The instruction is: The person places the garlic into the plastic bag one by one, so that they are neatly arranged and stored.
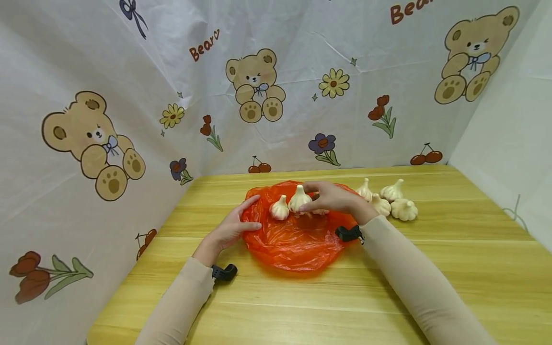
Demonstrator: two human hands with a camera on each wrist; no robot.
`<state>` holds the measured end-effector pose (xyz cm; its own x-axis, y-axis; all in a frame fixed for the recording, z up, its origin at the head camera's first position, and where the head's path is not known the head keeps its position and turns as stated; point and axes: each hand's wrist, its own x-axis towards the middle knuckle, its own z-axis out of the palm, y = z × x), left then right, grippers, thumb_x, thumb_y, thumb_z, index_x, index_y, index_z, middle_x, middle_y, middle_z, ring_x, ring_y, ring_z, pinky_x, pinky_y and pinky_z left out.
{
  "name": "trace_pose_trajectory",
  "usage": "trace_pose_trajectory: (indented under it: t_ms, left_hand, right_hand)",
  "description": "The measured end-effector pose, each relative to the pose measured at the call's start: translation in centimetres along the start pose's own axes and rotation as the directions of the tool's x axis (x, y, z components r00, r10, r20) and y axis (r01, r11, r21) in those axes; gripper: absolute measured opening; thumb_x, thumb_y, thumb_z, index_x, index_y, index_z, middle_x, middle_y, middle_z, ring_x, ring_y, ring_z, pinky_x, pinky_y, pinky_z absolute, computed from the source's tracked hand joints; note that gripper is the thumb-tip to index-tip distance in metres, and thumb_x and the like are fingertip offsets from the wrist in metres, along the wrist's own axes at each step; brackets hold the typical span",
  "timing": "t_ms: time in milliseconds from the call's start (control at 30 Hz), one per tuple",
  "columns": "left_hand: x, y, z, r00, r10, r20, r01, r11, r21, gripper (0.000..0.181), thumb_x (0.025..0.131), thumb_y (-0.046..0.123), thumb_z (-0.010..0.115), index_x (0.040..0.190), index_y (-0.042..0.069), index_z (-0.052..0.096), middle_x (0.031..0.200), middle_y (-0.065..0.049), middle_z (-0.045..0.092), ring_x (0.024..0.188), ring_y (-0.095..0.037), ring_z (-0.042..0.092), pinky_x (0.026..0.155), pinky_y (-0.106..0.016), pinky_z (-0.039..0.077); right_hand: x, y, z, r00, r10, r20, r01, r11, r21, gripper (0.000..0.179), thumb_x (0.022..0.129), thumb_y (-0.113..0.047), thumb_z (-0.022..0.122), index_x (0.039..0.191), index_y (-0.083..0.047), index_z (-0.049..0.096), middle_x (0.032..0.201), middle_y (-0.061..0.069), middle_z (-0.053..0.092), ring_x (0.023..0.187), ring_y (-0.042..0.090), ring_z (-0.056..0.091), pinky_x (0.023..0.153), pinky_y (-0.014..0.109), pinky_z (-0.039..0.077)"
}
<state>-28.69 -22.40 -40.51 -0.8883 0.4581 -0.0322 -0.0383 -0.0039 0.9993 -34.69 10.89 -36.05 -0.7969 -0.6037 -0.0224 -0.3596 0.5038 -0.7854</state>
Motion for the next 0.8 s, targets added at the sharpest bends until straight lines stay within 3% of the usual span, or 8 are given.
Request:
trace_pose_trajectory:
  t_ms: [233, 400, 567, 667, 800]
  left_hand:
    - [0.1, 0.0, 0.1, 1.0, 0.006, 0.002, -0.006, 1.0, -0.006, 0.089, 0.093, -0.007, 0.066, 0.164, 0.028, 0.026, 0.17, -0.008, 0.023, 0.151, -0.04, 0.034, 0.103, -0.036, 0.056]
    - [0.0, -0.1, 0.1, 1.0, 0.004, 0.001, -0.004, 1.0, 0.006, 0.089, 0.092, -0.006, 0.067, 0.164, 0.028, 0.027, 0.169, -0.008, 0.024, 0.151, -0.039, 0.034, 0.105, -0.036, 0.054]
    - [0.0, -0.2, 0.0, 1.0, 0.009, -0.001, -0.009, 1.0, 0.007, 0.089, 0.092, -0.006, 0.067, 0.164, 0.027, 0.027, 0.169, -0.009, 0.025, 0.151, -0.04, 0.034, 0.106, -0.036, 0.054]
    - [0.0, -0.1, 0.0, 1.0, 0.011, 0.002, -0.011, 1.0, 0.005, 0.089, 0.092, -0.007, 0.067, 0.164, 0.027, 0.026, 0.169, -0.01, 0.024, 0.152, -0.041, 0.033, 0.106, -0.037, 0.054]
    - [0.1, -0.1, 0.0, 1.0, 0.014, 0.006, -0.014, 1.0, -0.002, 0.089, 0.093, -0.008, 0.065, 0.164, 0.026, 0.025, 0.168, -0.011, 0.024, 0.152, -0.041, 0.032, 0.107, -0.036, 0.053]
  right_hand:
    - [1.4, -0.6, 0.7, 0.998, -0.023, 0.053, 0.021, 0.999, 0.037, 0.073, 0.082, -0.045, 0.085, 0.141, -0.014, 0.056, 0.148, 0.011, 0.054, 0.134, 0.033, 0.053, 0.116, 0.053, 0.043]
    - [2.4, -0.9, 1.6, 0.992, -0.075, 0.105, 0.071, 0.997, 0.04, 0.048, 0.085, -0.039, 0.085, 0.12, -0.013, 0.064, 0.12, 0.008, 0.063, 0.11, 0.029, 0.061, 0.096, 0.042, 0.054]
    - [3.1, -1.4, 2.5, 0.982, -0.133, 0.133, 0.129, 0.991, 0.035, 0.034, 0.087, -0.033, 0.084, 0.107, -0.014, 0.065, 0.096, 0.003, 0.058, 0.088, 0.021, 0.055, 0.077, 0.03, 0.048]
    - [3.5, -1.6, 3.1, 0.978, -0.147, 0.148, 0.141, 0.989, 0.047, 0.033, 0.087, -0.032, 0.084, 0.108, -0.013, 0.066, 0.095, 0.002, 0.06, 0.086, 0.019, 0.056, 0.076, 0.028, 0.049]
    - [3.5, -1.8, 3.7, 0.978, -0.135, 0.157, 0.127, 0.99, 0.056, 0.037, 0.086, -0.033, 0.084, 0.115, -0.017, 0.068, 0.105, 0.002, 0.067, 0.093, 0.02, 0.061, 0.085, 0.03, 0.055]
